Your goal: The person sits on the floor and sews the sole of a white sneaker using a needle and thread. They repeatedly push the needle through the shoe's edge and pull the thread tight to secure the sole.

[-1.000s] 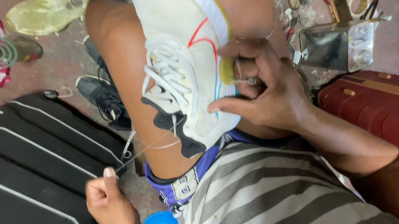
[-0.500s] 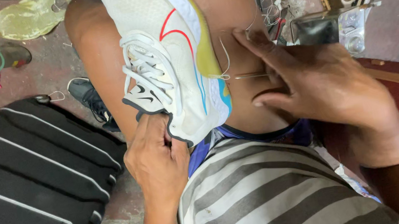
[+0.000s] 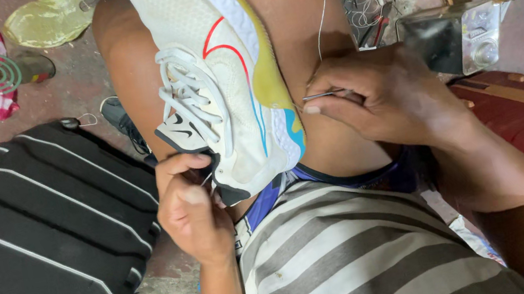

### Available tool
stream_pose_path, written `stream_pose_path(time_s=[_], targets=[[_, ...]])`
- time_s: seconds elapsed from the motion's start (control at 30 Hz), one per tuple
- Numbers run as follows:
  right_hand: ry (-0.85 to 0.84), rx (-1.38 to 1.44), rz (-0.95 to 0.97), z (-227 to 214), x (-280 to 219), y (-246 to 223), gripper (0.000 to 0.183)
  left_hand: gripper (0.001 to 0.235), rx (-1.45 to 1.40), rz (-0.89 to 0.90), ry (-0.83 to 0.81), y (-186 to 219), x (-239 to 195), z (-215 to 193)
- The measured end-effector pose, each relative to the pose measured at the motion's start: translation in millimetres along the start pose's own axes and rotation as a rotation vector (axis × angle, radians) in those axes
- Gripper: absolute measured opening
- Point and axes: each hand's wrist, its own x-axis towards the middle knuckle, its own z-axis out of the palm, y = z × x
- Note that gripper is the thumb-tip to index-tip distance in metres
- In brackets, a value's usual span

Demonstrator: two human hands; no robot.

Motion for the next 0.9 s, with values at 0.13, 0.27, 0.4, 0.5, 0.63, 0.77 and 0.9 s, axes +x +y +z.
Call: stream_pose_path(time_s=[0.13,0.27,0.4,0.5,0.63,0.77,0.9], targets=[[0.058,0.091,0.062,-4.1,3.0,-1.7,0.028,0.036,0.098,-0.045,0.026,-3.0,-7.4,-6.5],[0.091,-0.051,-0.012,9.2,5.0,-17.1,0.059,0.046,0.294,0.023,0.021,-1.4,-11.8,-2.1],[0.002,-0.103,0.159,17.7,-6.9,-17.7,0.044,0.031,-0.003,-0.175,0.039,7.3,-14.0,-1.0],[0.022,-0.124,0.004,13.3,-19.0,-12.1,0.016,0.015,-0.254,-0.338,-0.002,13.0,-10.5,-6.0],[-0.089,-0.052,0.106,-5.4,-24.2,0.4,0.013,0.014,0.067,-0.253,-0.122,19.3,-9.3,-6.0],[0.020,0.212,0.069,-22.7,-17.9,0.1,0.011,0.014,0.541,-0.074,-0.128,26.5,-5.5,5.0],[0.222,0.634,-0.239,-5.2,7.3,-12.5,0.012,0.010,0.771,0.111,-0.267,38.5,5.0,13.4]])
